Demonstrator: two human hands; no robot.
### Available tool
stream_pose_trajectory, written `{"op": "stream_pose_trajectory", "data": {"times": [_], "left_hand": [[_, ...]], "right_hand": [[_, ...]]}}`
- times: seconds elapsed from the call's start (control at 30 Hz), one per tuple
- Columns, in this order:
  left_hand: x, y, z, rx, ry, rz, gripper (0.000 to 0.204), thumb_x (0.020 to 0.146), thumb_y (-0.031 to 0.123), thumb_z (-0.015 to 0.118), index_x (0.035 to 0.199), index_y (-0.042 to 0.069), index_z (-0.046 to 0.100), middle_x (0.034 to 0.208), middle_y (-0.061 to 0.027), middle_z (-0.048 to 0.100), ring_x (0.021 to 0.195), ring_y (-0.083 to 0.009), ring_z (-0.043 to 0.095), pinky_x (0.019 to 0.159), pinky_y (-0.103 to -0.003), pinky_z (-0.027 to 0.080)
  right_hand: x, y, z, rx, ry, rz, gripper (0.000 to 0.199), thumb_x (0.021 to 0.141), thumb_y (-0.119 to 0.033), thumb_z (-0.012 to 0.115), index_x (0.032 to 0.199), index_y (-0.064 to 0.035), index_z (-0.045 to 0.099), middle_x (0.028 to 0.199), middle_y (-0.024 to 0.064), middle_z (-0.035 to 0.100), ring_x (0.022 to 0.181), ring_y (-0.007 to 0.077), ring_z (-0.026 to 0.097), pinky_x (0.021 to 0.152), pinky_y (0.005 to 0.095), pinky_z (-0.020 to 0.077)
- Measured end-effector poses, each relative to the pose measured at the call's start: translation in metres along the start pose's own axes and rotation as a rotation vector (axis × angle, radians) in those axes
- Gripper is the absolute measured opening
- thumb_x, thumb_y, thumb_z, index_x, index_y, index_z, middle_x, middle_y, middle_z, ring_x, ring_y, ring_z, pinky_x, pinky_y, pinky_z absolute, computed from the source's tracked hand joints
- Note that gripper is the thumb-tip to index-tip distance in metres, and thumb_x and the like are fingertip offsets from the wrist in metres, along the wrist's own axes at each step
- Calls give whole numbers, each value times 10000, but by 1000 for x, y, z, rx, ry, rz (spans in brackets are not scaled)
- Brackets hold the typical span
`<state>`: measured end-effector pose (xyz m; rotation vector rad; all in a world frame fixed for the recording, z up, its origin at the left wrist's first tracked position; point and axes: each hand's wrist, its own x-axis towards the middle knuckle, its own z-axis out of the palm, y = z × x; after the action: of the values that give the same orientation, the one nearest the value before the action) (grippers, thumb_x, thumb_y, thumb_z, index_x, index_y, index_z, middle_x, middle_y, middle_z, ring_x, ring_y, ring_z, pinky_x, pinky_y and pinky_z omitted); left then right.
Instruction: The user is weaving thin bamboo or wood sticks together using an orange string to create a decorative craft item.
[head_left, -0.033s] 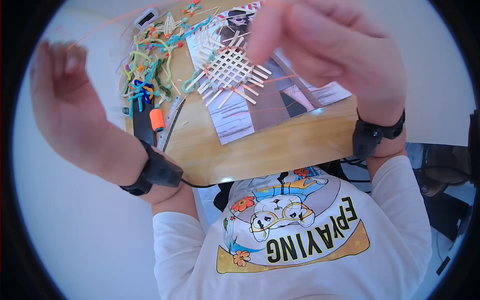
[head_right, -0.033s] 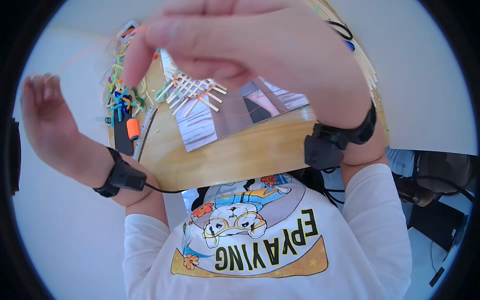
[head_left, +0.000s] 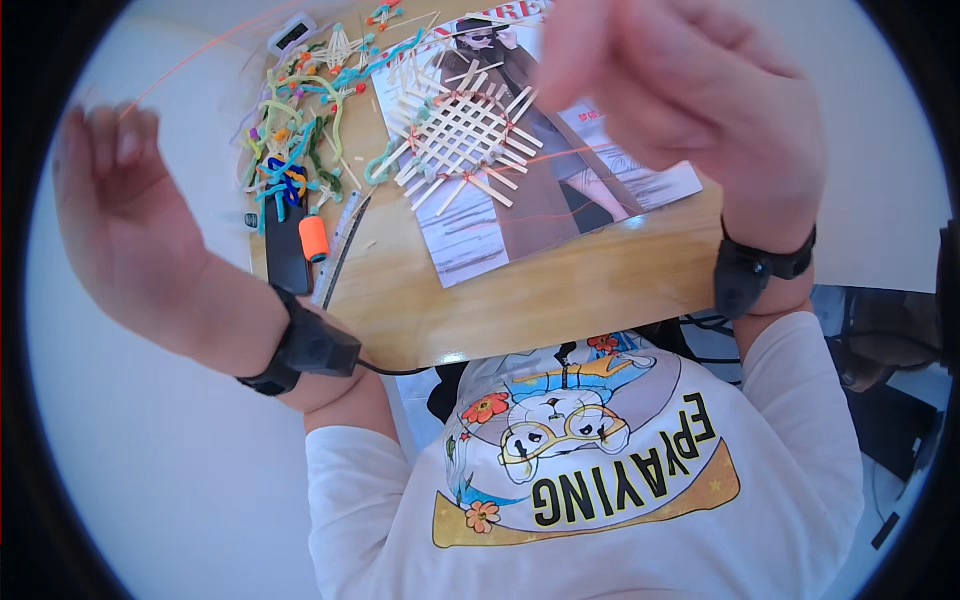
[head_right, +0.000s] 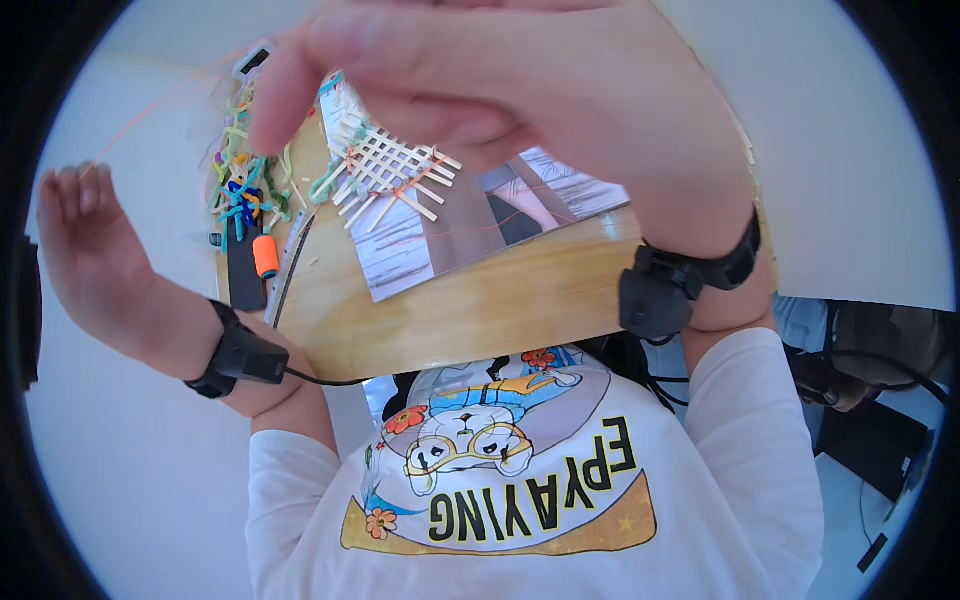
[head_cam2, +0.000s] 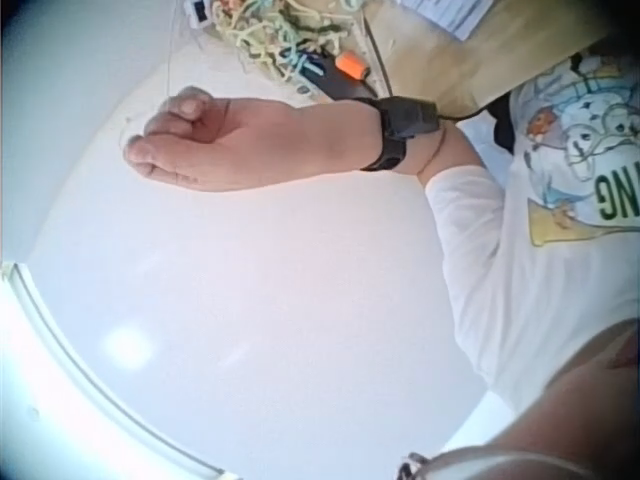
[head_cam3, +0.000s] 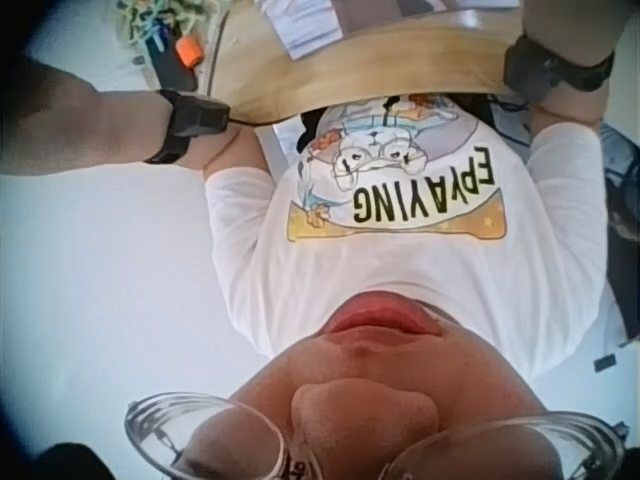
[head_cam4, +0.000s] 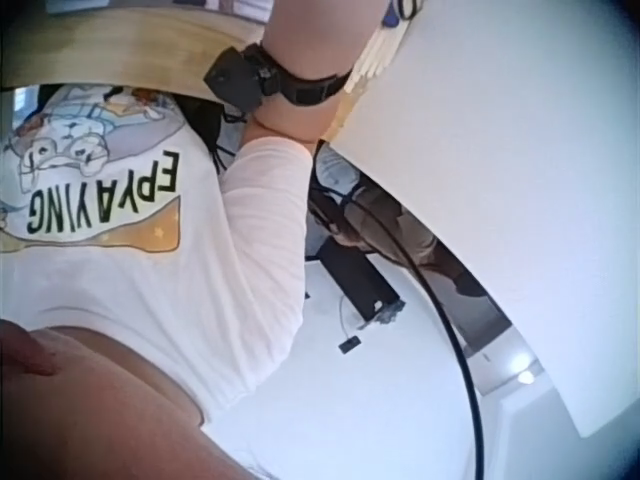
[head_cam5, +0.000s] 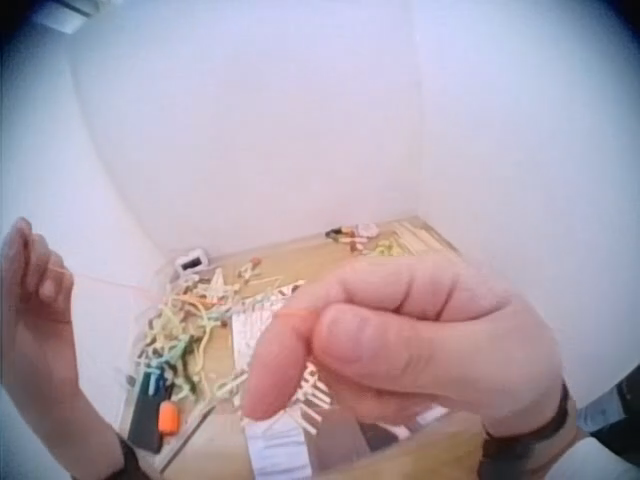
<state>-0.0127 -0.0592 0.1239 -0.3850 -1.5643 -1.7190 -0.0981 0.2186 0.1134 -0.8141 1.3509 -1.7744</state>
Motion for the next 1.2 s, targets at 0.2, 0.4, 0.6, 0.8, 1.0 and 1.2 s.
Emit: {"op": "stream_pose_trajectory", "data": {"times": [0.2, 0.4, 0.6, 0.8, 1.0, 1.2], "left_hand": [[-23, 24, -48, 91, 189, -63, 129, 898, 106, 515, 841, -10, 516, 696, -15, 363, 673, -129, 352, 655, -252, 319], [-59, 28, -66, 72, 361, -131, 137, 915, 121, 501, 841, 7, 498, 696, -10, 350, 653, -121, 332, 632, -253, 312], [-109, 44, -79, 6, 409, -150, 127, 923, 118, 478, 860, 9, 497, 690, -10, 357, 644, -110, 341, 605, -241, 314], [-147, 61, -85, 13, 495, -99, 132, 929, 114, 469, 837, 20, 484, 665, -2, 350, 622, -112, 332, 590, -244, 315], [-167, 37, -35, 454, 218, -403, 141, 908, 150, 512, 914, 24, 574, 647, 24, 399, 604, -83, 355, 576, -216, 317], [-104, -84, 51, 1111, -594, -544, 479, 786, 431, 631, 1083, 55, 612, 791, -87, 621, 762, -162, 600, 683, -262, 458]], "right_hand": [[-31, 0, -28, 158, -31, -248, 356, 973, -200, 347, 874, 70, 555, 517, -11, 417, 393, 53, 275, 397, 214, 265], [-46, 12, -45, 41, 14, -277, 260, 938, -223, 450, 906, -5, 588, 525, -40, 423, 436, 10, 344, 385, 173, 246], [-105, 42, -11, 81, -37, 17, 283, 906, -200, 512, 820, 59, 587, 569, 31, 531, 409, 49, 375, 391, 188, 290], [-157, 48, -14, -196, -184, 3, 173, 885, -99, 516, 913, 30, 627, 718, 7, 561, 532, 39, 426, 473, 184, 328], [-149, 53, -28, -355, -26, 30, 153, 882, -133, 537, 891, -10, 627, 783, 2, 593, 614, 31, 456, 539, 164, 351], [-152, 50, -5, -441, -247, -121, 152, 854, -100, 551, 837, 24, 636, 772, 83, 640, 653, 142, 568, 595, 234, 426]]}}
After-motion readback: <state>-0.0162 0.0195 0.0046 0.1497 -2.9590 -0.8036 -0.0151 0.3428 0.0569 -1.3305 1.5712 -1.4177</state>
